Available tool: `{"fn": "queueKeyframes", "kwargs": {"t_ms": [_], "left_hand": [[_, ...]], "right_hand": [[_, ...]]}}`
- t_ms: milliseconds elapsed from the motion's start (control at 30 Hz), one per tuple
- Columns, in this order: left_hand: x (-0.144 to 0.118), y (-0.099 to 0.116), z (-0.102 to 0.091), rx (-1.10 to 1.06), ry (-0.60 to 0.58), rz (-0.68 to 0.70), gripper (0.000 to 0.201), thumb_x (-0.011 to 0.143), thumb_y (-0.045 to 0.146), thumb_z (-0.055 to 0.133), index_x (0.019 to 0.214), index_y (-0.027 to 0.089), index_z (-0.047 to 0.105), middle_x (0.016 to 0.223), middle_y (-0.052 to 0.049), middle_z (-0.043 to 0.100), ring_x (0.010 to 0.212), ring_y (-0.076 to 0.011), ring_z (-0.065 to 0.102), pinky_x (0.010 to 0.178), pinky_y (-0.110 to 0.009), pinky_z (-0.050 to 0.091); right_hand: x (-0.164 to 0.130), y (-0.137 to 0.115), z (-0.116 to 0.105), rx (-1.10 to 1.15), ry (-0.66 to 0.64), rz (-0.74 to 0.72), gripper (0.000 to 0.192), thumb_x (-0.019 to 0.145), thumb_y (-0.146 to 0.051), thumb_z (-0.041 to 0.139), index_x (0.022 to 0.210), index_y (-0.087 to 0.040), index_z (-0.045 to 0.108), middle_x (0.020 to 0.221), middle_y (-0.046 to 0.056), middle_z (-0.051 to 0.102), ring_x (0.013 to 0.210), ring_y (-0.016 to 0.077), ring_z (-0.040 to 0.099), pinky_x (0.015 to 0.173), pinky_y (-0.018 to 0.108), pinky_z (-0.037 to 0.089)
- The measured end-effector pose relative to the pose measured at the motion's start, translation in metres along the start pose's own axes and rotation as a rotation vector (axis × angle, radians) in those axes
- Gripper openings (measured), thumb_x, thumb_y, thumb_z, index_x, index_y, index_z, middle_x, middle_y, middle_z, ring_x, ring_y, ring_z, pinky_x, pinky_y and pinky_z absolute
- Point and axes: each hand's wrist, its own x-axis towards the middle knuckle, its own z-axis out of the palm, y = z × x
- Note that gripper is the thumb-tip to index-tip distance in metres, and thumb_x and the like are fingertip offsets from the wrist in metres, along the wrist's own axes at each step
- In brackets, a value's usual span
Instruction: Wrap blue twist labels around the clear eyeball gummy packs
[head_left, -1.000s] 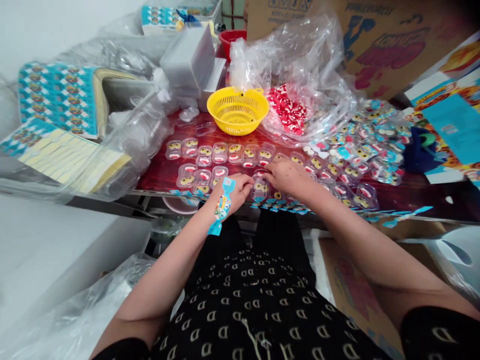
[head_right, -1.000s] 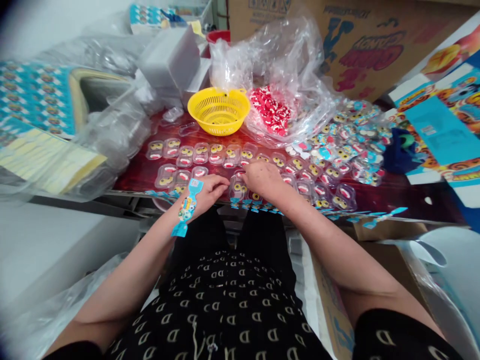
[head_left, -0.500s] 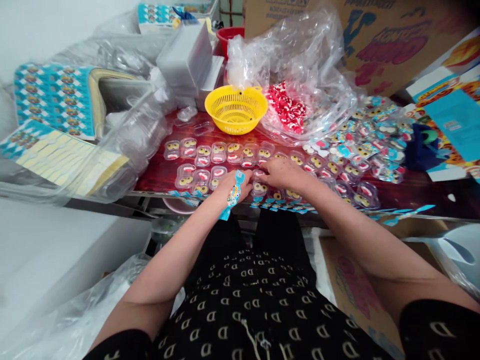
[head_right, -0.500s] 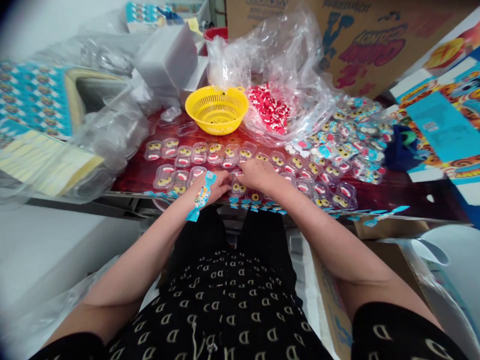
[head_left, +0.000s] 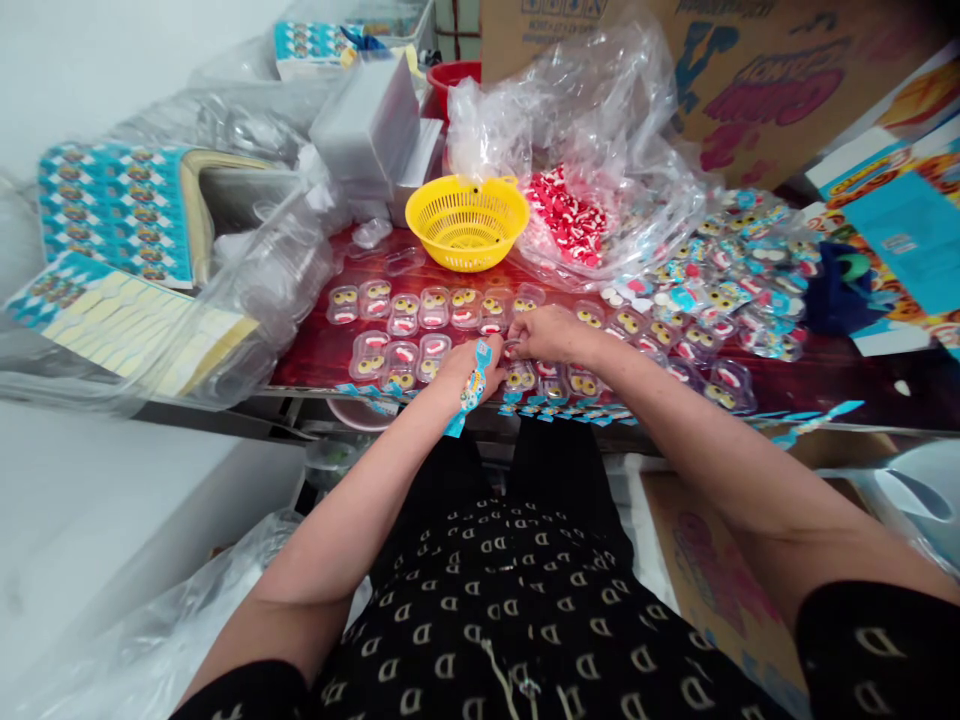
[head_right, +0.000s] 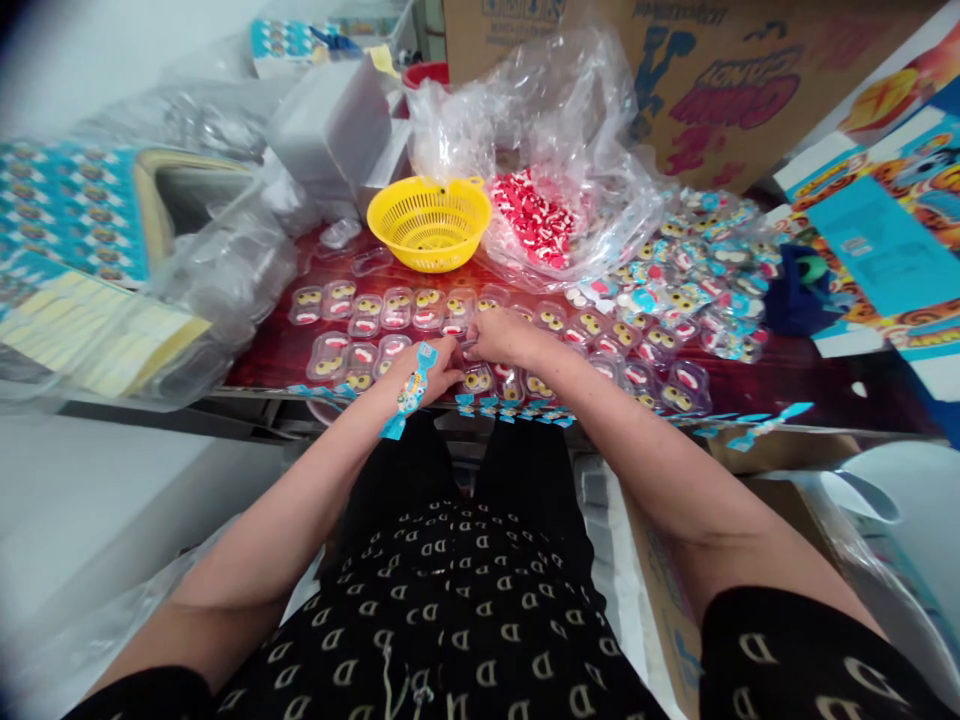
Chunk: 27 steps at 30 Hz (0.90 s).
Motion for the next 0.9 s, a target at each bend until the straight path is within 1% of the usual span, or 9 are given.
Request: {"fn": "queueKeyframes", "kwargs": {"t_ms": [167, 333, 433, 533, 600, 667, 767, 833, 900], "left_hand": [[0.000, 0.000, 0.000, -0.006, 0.024, -0.011, 0.026, 0.091, 0.033, 0.063, 0.112, 0.018, 0.061, 0.109, -0.015, 0.075, 0.102, -0.0302, 0.071, 0.084, -0.039, 0.052], [-0.004, -0.001, -0.002, -0.051, 0.060, -0.038, 0.031, 0.091, 0.036, 0.064, 0.114, 0.016, 0.060, 0.107, -0.015, 0.074, 0.099, -0.0314, 0.070, 0.084, -0.040, 0.052], [-0.005, -0.005, -0.003, -0.215, 0.256, -0.047, 0.037, 0.093, 0.038, 0.062, 0.120, 0.014, 0.059, 0.109, -0.014, 0.072, 0.102, -0.0300, 0.068, 0.090, -0.042, 0.051], [-0.003, -0.007, -0.005, -0.533, 0.426, -0.074, 0.037, 0.096, 0.034, 0.057, 0.128, 0.015, 0.057, 0.113, -0.012, 0.070, 0.102, -0.0256, 0.067, 0.090, -0.040, 0.053], [-0.005, -0.004, -0.006, -0.811, 0.380, -0.133, 0.034, 0.097, 0.032, 0.055, 0.127, 0.015, 0.059, 0.112, -0.011, 0.070, 0.098, -0.0234, 0.068, 0.079, -0.035, 0.056], [-0.010, 0.001, -0.009, -1.084, 0.244, -0.166, 0.029, 0.097, 0.033, 0.057, 0.121, 0.017, 0.062, 0.109, -0.010, 0.072, 0.091, -0.0212, 0.070, 0.069, -0.030, 0.056], [-0.021, 0.011, -0.014, -1.398, 0.039, -0.102, 0.027, 0.096, 0.038, 0.061, 0.111, 0.017, 0.066, 0.104, -0.010, 0.075, 0.084, -0.0192, 0.073, 0.068, -0.029, 0.058], [-0.027, 0.018, -0.017, -1.506, 0.001, -0.055, 0.025, 0.095, 0.037, 0.063, 0.107, 0.016, 0.066, 0.100, -0.012, 0.076, 0.084, -0.0186, 0.074, 0.069, -0.028, 0.058], [-0.031, 0.023, -0.018, -1.518, 0.049, -0.033, 0.020, 0.094, 0.034, 0.064, 0.102, 0.015, 0.066, 0.093, -0.010, 0.076, 0.081, -0.0171, 0.074, 0.066, -0.025, 0.057]], "right_hand": [[-0.002, 0.001, -0.002, 0.137, -0.027, 0.014, 0.018, 0.084, -0.028, 0.072, 0.099, -0.020, 0.075, 0.094, 0.002, 0.077, 0.081, 0.0166, 0.067, 0.064, 0.023, 0.041], [-0.002, 0.007, 0.001, 0.321, -0.003, 0.014, 0.015, 0.080, -0.022, 0.074, 0.094, -0.019, 0.072, 0.083, 0.000, 0.074, 0.071, 0.0142, 0.063, 0.061, 0.023, 0.041], [-0.003, 0.014, 0.000, 0.601, 0.066, 0.026, 0.022, 0.078, -0.016, 0.073, 0.100, -0.019, 0.069, 0.078, -0.002, 0.070, 0.064, 0.0123, 0.058, 0.060, 0.023, 0.042], [-0.009, 0.018, -0.004, 0.939, 0.116, 0.032, 0.029, 0.076, -0.012, 0.073, 0.104, -0.020, 0.066, 0.072, -0.005, 0.064, 0.058, 0.0099, 0.053, 0.057, 0.022, 0.042], [-0.015, 0.017, -0.006, 1.136, 0.145, 0.016, 0.032, 0.074, -0.015, 0.076, 0.103, -0.020, 0.065, 0.073, -0.005, 0.064, 0.058, 0.0094, 0.053, 0.057, 0.022, 0.043], [-0.022, 0.014, -0.009, 1.281, 0.181, -0.020, 0.036, 0.070, -0.019, 0.081, 0.102, -0.020, 0.066, 0.080, -0.002, 0.067, 0.064, 0.0104, 0.058, 0.059, 0.023, 0.046], [-0.033, 0.007, -0.010, 1.376, 0.207, -0.092, 0.041, 0.065, -0.028, 0.087, 0.101, -0.020, 0.069, 0.092, 0.002, 0.072, 0.073, 0.0122, 0.062, 0.062, 0.024, 0.049], [-0.041, 0.003, -0.012, 1.400, 0.197, -0.116, 0.041, 0.065, -0.035, 0.089, 0.099, -0.020, 0.071, 0.094, 0.003, 0.073, 0.072, 0.0119, 0.061, 0.061, 0.024, 0.050], [-0.048, 0.000, -0.013, 1.429, 0.183, -0.126, 0.041, 0.064, -0.038, 0.090, 0.096, -0.019, 0.074, 0.093, 0.003, 0.074, 0.069, 0.0110, 0.060, 0.060, 0.024, 0.049]]}}
